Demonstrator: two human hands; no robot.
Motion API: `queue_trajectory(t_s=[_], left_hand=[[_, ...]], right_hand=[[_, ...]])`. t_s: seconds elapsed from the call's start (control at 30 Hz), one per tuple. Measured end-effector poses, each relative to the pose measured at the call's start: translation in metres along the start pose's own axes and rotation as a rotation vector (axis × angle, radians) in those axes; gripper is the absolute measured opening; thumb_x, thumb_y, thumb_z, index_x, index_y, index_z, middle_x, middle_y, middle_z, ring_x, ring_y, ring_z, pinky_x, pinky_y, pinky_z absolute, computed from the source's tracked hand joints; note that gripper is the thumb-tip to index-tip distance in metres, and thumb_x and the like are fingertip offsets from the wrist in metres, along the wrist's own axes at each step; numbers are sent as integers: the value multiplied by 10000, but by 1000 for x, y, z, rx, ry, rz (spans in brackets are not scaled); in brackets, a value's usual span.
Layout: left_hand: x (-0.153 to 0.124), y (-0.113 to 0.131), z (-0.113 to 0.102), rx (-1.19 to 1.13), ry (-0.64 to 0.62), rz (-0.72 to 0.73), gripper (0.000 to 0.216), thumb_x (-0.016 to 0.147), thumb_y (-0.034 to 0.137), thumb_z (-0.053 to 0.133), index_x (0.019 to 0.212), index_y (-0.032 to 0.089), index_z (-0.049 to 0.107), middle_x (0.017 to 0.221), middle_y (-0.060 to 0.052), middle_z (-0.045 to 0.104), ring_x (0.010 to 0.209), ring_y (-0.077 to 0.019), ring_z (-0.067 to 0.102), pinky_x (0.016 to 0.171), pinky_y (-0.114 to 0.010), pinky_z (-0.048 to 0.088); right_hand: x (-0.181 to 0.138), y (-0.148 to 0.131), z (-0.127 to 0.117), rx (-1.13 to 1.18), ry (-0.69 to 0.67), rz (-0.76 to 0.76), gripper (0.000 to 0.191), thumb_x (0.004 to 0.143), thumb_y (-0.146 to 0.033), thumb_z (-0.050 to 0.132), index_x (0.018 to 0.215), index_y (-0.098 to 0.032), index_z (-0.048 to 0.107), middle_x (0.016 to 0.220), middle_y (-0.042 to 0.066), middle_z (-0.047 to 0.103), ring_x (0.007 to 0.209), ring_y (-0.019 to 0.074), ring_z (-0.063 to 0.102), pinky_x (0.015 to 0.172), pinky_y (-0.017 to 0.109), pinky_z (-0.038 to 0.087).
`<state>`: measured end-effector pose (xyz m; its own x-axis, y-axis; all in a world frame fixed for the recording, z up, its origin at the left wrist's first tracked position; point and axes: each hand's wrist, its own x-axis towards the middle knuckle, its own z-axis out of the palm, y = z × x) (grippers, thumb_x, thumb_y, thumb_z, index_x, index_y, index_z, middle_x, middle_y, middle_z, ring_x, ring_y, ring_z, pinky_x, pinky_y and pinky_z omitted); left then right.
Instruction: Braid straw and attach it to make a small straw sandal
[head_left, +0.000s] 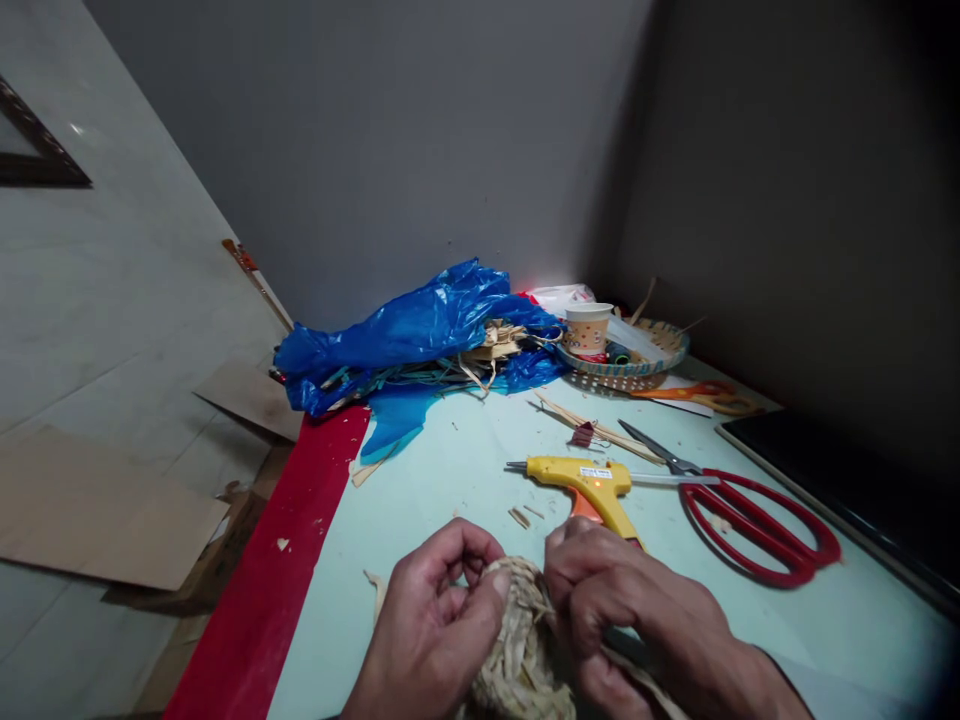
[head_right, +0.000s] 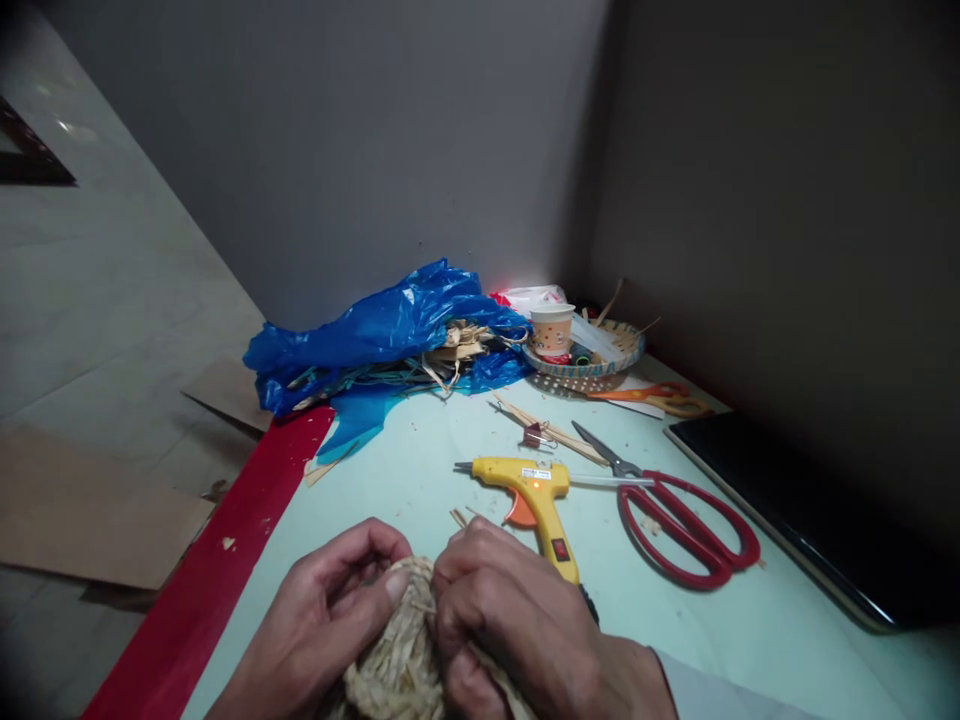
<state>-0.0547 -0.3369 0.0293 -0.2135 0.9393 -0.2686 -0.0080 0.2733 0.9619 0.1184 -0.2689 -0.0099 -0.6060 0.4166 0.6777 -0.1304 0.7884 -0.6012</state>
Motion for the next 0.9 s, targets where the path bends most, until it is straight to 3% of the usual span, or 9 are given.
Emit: queue_trajectory(t_s=[0.17, 0.3, 0.43, 0.77, 0.9], left_hand=[[2, -1, -3, 21, 50, 31, 143, 754, 283, 684, 736, 165, 605, 630, 59, 470, 591, -98, 399, 529, -199, 319], [3, -1, -4, 30, 22, 12, 146, 750, 275, 687, 735, 165, 592, 628, 69, 455, 566, -87, 386, 518, -205, 303], [4, -3, -4, 54, 20, 52, 130, 776, 281, 668, 744, 171, 607, 647, 51, 490, 616, -108, 415, 550, -214, 346], [2, 1, -3, -3, 5, -144, 178, 733, 333, 746, 776, 195, 641, 647, 64, 542, 607, -88, 432, 521, -175, 346], [4, 2, -4, 28, -12, -161, 225, 712, 367, 772, 763, 192, 640, 633, 65, 537, 603, -90, 441, 530, -177, 348]], right_hand=[[2, 1, 2, -18, 63, 18, 221, 765, -30, 510, 833, -234, 460, 754, 5, 558, 682, 161, 582, 692, 313, 527], [3, 7, 7, -17, 128, 47, 213, 845, -51, 497, 982, -215, 509, 794, 12, 549, 676, 148, 548, 606, 263, 471], [7, 9, 7, 28, 109, 72, 198, 876, -48, 505, 1006, -183, 567, 838, 20, 577, 726, 136, 562, 655, 256, 460], [11, 8, -2, 81, 44, 320, 112, 926, -111, 556, 942, -205, 616, 868, -11, 626, 792, 123, 587, 726, 239, 455], [13, 7, -3, 97, 41, 444, 108, 920, -132, 578, 931, -226, 630, 867, -23, 637, 795, 128, 598, 718, 232, 451]])
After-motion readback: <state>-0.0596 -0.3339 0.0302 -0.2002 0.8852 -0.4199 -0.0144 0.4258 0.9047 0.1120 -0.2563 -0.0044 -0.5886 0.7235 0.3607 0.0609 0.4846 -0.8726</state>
